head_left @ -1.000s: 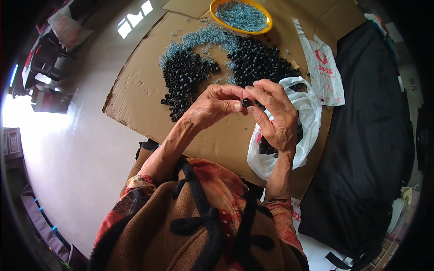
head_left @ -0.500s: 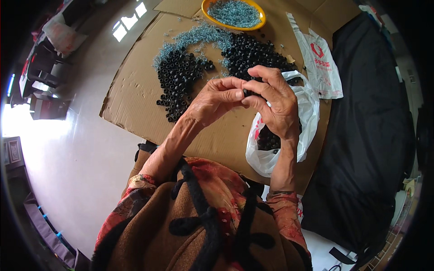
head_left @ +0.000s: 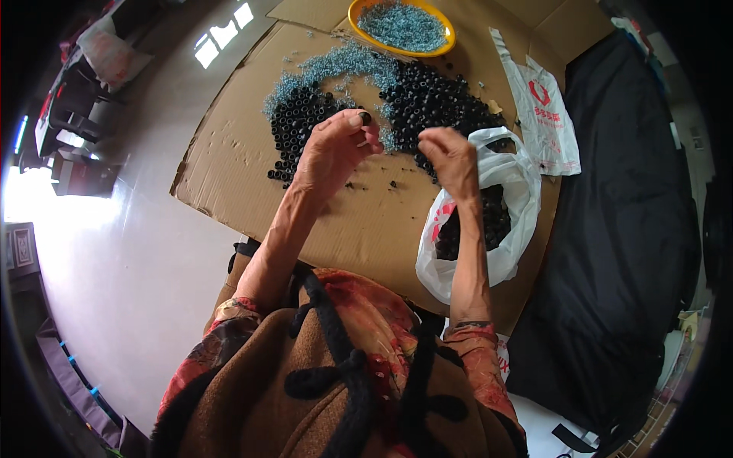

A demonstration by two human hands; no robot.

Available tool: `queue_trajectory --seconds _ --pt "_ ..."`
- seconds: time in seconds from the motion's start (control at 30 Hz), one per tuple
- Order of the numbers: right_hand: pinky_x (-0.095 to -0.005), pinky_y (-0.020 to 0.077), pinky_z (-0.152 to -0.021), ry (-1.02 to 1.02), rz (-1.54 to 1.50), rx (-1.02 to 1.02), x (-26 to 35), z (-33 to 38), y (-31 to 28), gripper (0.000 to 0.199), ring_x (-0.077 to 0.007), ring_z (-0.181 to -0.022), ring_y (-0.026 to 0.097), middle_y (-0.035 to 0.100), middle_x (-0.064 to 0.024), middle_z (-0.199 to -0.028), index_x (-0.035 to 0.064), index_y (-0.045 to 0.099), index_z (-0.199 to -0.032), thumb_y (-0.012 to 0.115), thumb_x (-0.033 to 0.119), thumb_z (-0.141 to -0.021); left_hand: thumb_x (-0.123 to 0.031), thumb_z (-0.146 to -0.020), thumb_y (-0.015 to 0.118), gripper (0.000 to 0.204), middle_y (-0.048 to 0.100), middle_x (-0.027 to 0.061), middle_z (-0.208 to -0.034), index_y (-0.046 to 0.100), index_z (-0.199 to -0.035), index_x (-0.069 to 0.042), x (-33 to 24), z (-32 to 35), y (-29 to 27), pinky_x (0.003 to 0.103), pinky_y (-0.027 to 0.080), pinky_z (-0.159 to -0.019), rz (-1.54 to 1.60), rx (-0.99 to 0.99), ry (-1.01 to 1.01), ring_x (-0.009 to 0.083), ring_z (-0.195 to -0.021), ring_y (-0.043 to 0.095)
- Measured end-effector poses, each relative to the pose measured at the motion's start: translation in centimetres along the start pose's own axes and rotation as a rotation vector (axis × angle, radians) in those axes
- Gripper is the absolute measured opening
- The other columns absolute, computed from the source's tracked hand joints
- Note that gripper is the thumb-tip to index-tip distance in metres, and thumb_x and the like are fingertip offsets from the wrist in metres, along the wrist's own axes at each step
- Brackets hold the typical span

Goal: The person assembles small black plastic components by hand and places them into a plastic bag.

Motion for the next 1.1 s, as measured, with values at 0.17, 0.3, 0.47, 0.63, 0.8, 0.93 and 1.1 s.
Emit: queue_trajectory --seconds 0.17,0.3,0.47,0.63,0.8,0.93,1.1 --pt "-0.0328 0.0490 -0.063 -0.092 0.134 0.116 -1.6 0.9 5.1 0.016 -0.0277 -0.072 0.062 0.063 -0.0137 -0.077 0.0026 0.061 -0.089 0.053 0.003 -0.075 -0.018 -0.084 0.058 0.014 0.058 0.0048 -0.078 0.056 -0.085 -0.005 0.9 0.4 -1.4 0.031 0.047 -0.072 -0.021 -0.065 -0.037 0.0145 -0.072 0.056" --pt "-0.0354 0.0498 -0.063 -0.075 0.261 0.206 -2.2 1.2 7.0 0.018 -0.0313 -0.072 0.062 0.062 -0.0154 -0.077 0.0029 0.061 -0.087 0.049 0.002 -0.075 -0.017 -0.084 0.057 0.013 0.058 0.0047 -0.077 0.057 -0.086 -0.004 0.8 0.6 -1.8 0.031 0.046 -0.071 -0.046 -0.104 -0.035 0.0142 -0.071 0.057" --pt "-0.0357 0.0492 -0.062 -0.079 0.194 0.113 -2.9 1.3 4.8 0.017 -0.0306 -0.070 0.061 0.062 -0.0151 -0.076 0.0032 0.061 -0.087 0.049 0.003 -0.076 -0.016 -0.085 0.057 0.012 0.059 0.0049 -0.077 0.057 -0.087 -0.004 0.8 0.9 -2.5 0.031 0.046 -0.071 -0.057 -0.143 -0.032 0.0141 -0.070 0.057" --pt "-0.0360 0.0486 -0.060 -0.022 0.204 0.147 -3.5 1.7 4.5 0.015 -0.0302 -0.067 0.061 0.061 -0.0149 -0.074 0.0026 0.061 -0.086 0.049 0.003 -0.076 -0.016 -0.084 0.057 0.013 0.059 0.0052 -0.077 0.057 -0.088 -0.003 1.0 0.9 -2.9 0.031 0.047 -0.070 -0.059 -0.149 -0.036 0.0141 -0.070 0.057" --pt "-0.0357 0.0478 -0.058 -0.080 0.182 0.133 -2.4 1.4 6.2 0.013 -0.0296 -0.064 0.060 0.060 -0.0141 -0.071 0.0027 0.061 -0.084 0.050 0.004 -0.076 -0.016 -0.085 0.057 0.013 0.060 0.0054 -0.077 0.057 -0.088 -0.003 0.1 0.6 -3.5 0.031 0.047 -0.070 -0.057 -0.154 -0.006 0.0141 -0.069 0.057" --pt "-0.0352 0.0474 -0.056 -0.100 0.214 0.117 -2.4 1.3 6.4 0.012 -0.0293 -0.063 0.060 0.060 -0.0140 -0.070 0.0032 0.061 -0.082 0.051 0.004 -0.076 -0.015 -0.085 0.057 0.013 0.060 0.0054 -0.077 0.057 -0.089 -0.003 -0.3 0.9 -3.5 0.030 0.047 -0.070 -0.063 -0.145 0.004 0.0139 -0.069 0.057" --pt "-0.0346 0.0471 -0.055 -0.074 0.201 0.128 -3.0 1.7 5.9 0.007 -0.0297 -0.062 0.059 0.058 -0.0141 -0.068 0.0035 0.059 -0.078 0.054 0.005 -0.075 -0.014 -0.085 0.057 0.012 0.060 0.0055 -0.077 0.057 -0.089 -0.003 0.0 0.7 -3.8 0.030 0.047 -0.069 -0.080 -0.172 0.000 0.0138 -0.068 0.057"
Point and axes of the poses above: each hand's wrist, its own z-axis away from the middle knuckle, its own y-axis out of the palm, x = y × z, the point moved 9 cm from there along -z, towards the middle knuckle
